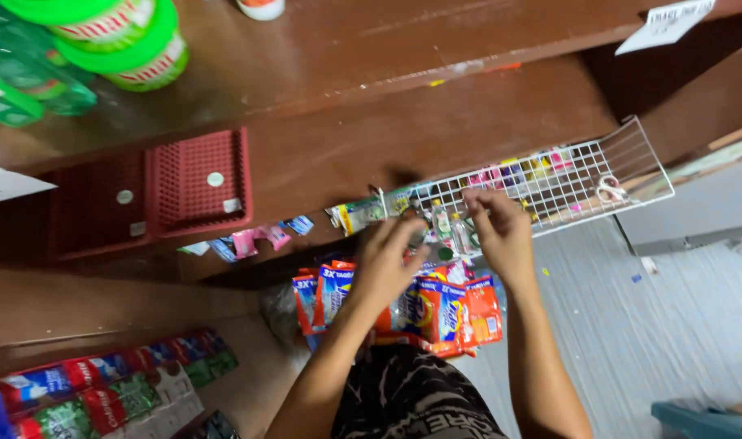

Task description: Organizing various household and personal care products on a retail store shelf.

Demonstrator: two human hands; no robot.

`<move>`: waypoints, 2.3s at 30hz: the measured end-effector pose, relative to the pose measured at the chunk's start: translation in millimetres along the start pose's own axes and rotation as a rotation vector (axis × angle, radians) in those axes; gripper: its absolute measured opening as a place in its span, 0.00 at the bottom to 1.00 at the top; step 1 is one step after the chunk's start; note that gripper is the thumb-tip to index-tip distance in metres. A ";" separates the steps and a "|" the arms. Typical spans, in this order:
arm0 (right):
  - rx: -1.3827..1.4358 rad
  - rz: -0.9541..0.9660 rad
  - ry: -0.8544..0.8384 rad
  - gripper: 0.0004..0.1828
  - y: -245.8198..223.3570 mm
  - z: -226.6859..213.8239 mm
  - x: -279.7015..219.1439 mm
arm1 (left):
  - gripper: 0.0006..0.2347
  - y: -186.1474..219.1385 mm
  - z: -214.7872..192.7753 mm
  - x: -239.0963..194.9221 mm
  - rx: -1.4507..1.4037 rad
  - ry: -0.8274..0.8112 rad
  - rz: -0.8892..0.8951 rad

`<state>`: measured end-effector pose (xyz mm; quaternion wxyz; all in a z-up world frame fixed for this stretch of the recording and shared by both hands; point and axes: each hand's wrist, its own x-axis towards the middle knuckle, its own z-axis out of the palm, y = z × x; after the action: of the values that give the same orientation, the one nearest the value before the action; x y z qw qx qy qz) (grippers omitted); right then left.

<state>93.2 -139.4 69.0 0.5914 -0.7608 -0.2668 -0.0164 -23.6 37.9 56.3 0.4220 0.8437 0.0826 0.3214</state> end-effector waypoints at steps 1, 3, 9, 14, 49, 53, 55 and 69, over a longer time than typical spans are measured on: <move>0.019 0.111 0.008 0.09 20.8 -3.4 -14.6 | 0.15 -0.6 12.5 -5.9 -0.032 -0.128 0.023; 0.040 0.220 0.017 0.10 52.4 -7.4 -39.5 | 0.17 -8.7 35.8 -15.2 -0.062 -0.257 0.049; 0.084 0.263 -0.049 0.20 66.1 -10.6 -82.7 | 0.15 -21.7 59.5 -23.4 -0.098 -0.460 0.039; -0.080 0.139 -0.105 0.28 13.8 2.6 -69.1 | 0.13 23.6 12.1 7.3 -0.136 -0.137 0.074; 0.033 -0.573 0.055 0.15 -154.6 61.0 44.8 | 0.10 107.7 -206.0 224.1 0.722 0.312 0.273; 0.054 -0.513 0.026 0.14 -146.4 62.5 38.8 | 0.12 97.2 -201.2 227.4 0.935 0.304 0.243; 0.069 -0.490 0.014 0.14 -142.6 61.8 36.5 | 0.14 94.4 -197.9 225.7 0.968 0.342 0.295; 0.101 -0.385 -0.009 0.14 -126.9 64.4 28.3 | 0.18 47.2 -177.4 253.2 1.280 0.549 0.351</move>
<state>44.7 -49.8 172.5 0.6137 -0.6651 -0.4103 -0.1125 59.1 229.0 289.6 -0.2496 0.8151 0.2210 0.4738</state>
